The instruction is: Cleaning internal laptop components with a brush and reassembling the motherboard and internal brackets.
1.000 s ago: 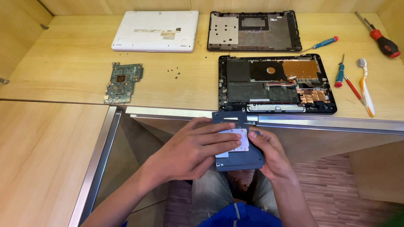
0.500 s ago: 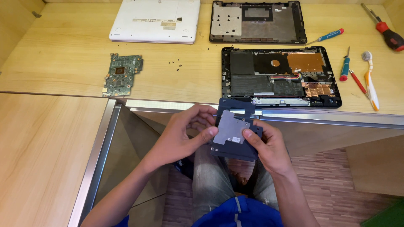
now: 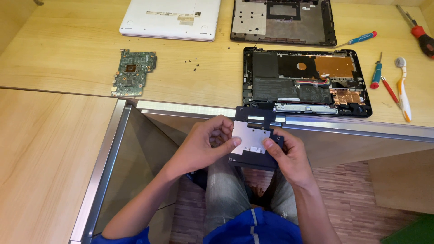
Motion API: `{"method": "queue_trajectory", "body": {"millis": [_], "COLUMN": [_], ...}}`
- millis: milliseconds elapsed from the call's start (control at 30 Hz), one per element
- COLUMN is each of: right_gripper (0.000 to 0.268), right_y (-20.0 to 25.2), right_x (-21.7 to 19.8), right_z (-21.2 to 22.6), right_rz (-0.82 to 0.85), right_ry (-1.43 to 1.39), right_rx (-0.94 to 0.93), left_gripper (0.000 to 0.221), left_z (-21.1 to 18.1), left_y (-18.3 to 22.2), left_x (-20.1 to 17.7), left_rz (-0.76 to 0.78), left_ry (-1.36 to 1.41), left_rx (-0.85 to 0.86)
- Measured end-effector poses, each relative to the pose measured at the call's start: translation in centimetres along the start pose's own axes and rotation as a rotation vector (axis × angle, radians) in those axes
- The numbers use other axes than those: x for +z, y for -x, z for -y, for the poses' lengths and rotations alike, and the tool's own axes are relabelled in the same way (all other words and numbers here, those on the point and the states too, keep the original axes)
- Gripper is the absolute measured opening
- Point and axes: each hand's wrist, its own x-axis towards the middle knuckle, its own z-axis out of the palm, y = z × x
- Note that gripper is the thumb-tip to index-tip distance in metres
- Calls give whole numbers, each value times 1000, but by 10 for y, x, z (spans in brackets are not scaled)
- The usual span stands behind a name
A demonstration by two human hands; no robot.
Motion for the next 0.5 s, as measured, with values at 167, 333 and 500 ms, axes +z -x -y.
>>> {"method": "queue_trajectory", "body": {"millis": [167,333,500], "right_gripper": [15,12,12], "right_y": [4,7,7], "right_x": [-8,-16,-16], "right_z": [-4,1,12], "right_rz": [-16,-34,-72], "right_ry": [-14,-16,-13], "right_rx": [-14,-36,-59], "left_gripper": [19,17,56], "left_z": [5,2,-21], "left_y": [-1,-2,1], "left_x": [13,28,49], "left_rz": [-1,-7,-159], "left_ry": [42,38,-223], "left_rx": [9,50,217]}}
